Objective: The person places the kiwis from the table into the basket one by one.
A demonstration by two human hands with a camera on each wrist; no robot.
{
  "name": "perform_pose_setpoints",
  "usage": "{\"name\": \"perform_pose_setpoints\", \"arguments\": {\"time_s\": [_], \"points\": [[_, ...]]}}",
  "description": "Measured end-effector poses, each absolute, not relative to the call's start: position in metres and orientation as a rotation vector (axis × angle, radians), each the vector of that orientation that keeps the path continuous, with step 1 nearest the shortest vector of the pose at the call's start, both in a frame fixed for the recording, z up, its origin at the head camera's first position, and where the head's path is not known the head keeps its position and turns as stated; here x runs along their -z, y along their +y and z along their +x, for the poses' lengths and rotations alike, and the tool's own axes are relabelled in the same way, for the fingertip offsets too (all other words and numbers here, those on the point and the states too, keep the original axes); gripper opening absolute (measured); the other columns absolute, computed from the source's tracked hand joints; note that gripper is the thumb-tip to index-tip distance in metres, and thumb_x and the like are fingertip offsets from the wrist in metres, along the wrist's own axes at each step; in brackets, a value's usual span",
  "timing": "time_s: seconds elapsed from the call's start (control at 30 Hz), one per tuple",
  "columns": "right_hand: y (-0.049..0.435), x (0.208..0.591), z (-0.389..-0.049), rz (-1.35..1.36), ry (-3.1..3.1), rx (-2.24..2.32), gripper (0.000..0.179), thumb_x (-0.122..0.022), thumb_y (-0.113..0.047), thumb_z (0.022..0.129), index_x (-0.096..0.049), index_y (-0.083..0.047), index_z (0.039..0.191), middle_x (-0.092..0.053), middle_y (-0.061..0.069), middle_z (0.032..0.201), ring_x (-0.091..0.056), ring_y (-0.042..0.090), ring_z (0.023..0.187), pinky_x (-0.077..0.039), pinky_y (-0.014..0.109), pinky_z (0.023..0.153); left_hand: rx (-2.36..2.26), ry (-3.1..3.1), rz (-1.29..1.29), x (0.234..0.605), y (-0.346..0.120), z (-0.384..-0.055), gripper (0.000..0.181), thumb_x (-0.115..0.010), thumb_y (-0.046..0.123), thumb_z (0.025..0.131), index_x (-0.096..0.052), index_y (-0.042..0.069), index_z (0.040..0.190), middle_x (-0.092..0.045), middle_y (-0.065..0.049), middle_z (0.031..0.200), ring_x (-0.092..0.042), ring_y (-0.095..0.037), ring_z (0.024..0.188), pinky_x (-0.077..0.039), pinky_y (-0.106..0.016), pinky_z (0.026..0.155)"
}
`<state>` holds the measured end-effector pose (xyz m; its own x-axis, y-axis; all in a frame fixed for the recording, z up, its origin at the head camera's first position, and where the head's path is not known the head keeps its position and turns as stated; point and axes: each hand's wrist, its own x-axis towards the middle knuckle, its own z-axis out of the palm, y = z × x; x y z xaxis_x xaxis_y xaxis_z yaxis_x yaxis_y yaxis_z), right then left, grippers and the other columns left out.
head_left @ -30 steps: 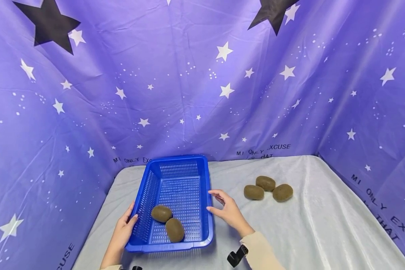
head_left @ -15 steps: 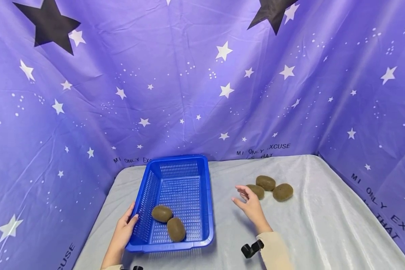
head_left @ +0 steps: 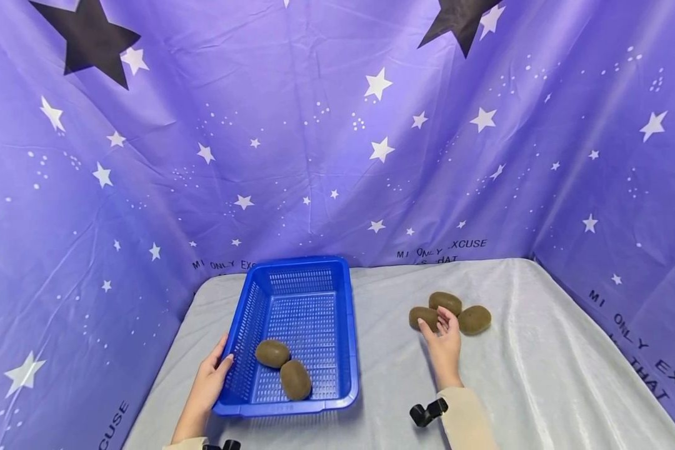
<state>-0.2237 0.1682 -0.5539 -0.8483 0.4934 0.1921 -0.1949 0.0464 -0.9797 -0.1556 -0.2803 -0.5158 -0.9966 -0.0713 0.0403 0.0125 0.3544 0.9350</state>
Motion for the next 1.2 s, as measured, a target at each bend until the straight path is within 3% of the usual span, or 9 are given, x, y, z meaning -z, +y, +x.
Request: {"name": "perform_pose_setpoints", "arguments": {"time_s": [0.23, 0.43, 0.5, 0.53, 0.63, 0.7, 0.77, 1.07, 1.2], "points": [[0.17, 0.566, -0.227, -0.392, -1.838, -1.775, 0.065, -0.074, -0.003, 0.077, -0.04, 0.006, 0.132, -0.035, 0.026, 0.128, -0.037, 0.039, 0.126, -0.026, 0.046, 0.108, 1.759, -2.512, 0.036, 0.515, -0.28, -0.155, 0.054, -0.041, 0.009, 0.1, -0.018, -0.006, 0.147, -0.02, -0.029, 0.15, -0.028, -0.032, 0.133, -0.03, -0.002, 0.085], [0.168, 0.573, -0.234, -0.423, -1.867, -1.792, 0.08, -0.076, -0.005, 0.076, -0.03, 0.005, 0.14, -0.031, 0.027, 0.137, -0.034, 0.038, 0.124, -0.025, 0.048, 0.107, 1.77, -2.489, 0.035, 0.516, -0.281, -0.155, 0.055, -0.042, 0.009, 0.099, -0.019, -0.007, 0.146, -0.02, -0.029, 0.15, -0.036, 0.012, 0.115, -0.032, -0.002, 0.084], [0.166, 0.575, -0.236, -0.447, -1.905, -1.77, 0.085, -0.077, -0.009, 0.076, -0.026, 0.004, 0.143, -0.03, 0.027, 0.139, -0.033, 0.039, 0.126, -0.025, 0.049, 0.106, 1.766, -2.487, 0.043, 0.516, -0.281, -0.155, 0.054, -0.042, 0.008, 0.099, -0.02, -0.007, 0.146, -0.021, -0.029, 0.149, -0.034, 0.016, 0.111, -0.031, -0.002, 0.084], [0.166, 0.577, -0.236, -0.457, -1.919, -1.757, 0.088, -0.077, -0.01, 0.075, -0.024, 0.004, 0.144, -0.03, 0.028, 0.139, -0.032, 0.039, 0.127, -0.025, 0.05, 0.106, 1.763, -2.491, 0.046, 0.517, -0.281, -0.155, 0.054, -0.042, 0.008, 0.099, -0.02, -0.007, 0.146, -0.021, -0.029, 0.149, -0.035, 0.014, 0.112, -0.031, -0.002, 0.084], [0.164, 0.584, -0.239, -0.481, -1.933, -1.715, 0.092, -0.079, -0.01, 0.074, -0.022, 0.005, 0.144, -0.029, 0.028, 0.14, -0.031, 0.039, 0.13, -0.025, 0.048, 0.107, 1.757, -2.503, 0.045, 0.516, -0.281, -0.155, 0.054, -0.042, 0.008, 0.099, -0.02, -0.007, 0.147, -0.021, -0.028, 0.15, -0.037, -0.007, 0.127, -0.03, -0.002, 0.085], [0.163, 0.587, -0.24, -0.49, -1.95, -1.663, 0.092, -0.08, -0.009, 0.072, -0.023, 0.005, 0.144, -0.03, 0.028, 0.14, -0.03, 0.039, 0.131, -0.024, 0.048, 0.108, 1.735, -2.512, 0.035, 0.516, -0.28, -0.155, 0.054, -0.042, 0.009, 0.099, -0.02, -0.007, 0.146, -0.021, -0.029, 0.149, -0.031, -0.025, 0.132, -0.029, -0.002, 0.086], [0.162, 0.589, -0.241, -0.492, -1.971, -1.603, 0.093, -0.08, -0.009, 0.071, -0.024, 0.006, 0.143, -0.032, 0.029, 0.139, -0.03, 0.04, 0.13, -0.023, 0.049, 0.108, 1.73, -2.515, 0.029, 0.516, -0.28, -0.154, 0.054, -0.041, 0.009, 0.1, -0.02, -0.007, 0.146, -0.021, -0.029, 0.149, -0.027, -0.033, 0.133, -0.028, -0.002, 0.087], [0.155, 0.588, -0.243, -0.544, -2.099, -1.416, 0.097, -0.085, -0.02, 0.066, -0.029, 0.003, 0.142, -0.034, 0.03, 0.138, -0.028, 0.046, 0.128, -0.021, 0.052, 0.105, 1.743, -2.516, 0.04, 0.515, -0.28, -0.156, 0.055, -0.041, 0.01, 0.1, -0.019, -0.007, 0.146, -0.02, -0.028, 0.15, -0.024, -0.036, 0.134, -0.027, -0.002, 0.087], [0.153, 0.588, -0.244, -0.577, -2.081, -1.383, 0.093, -0.085, -0.018, 0.065, -0.034, 0.004, 0.139, -0.038, 0.03, 0.135, -0.031, 0.046, 0.125, -0.022, 0.052, 0.104, 1.737, -2.527, 0.053, 0.515, -0.28, -0.156, 0.055, -0.042, 0.01, 0.1, -0.019, -0.006, 0.147, -0.02, -0.028, 0.151, -0.027, -0.029, 0.134, -0.028, -0.002, 0.087]]}}
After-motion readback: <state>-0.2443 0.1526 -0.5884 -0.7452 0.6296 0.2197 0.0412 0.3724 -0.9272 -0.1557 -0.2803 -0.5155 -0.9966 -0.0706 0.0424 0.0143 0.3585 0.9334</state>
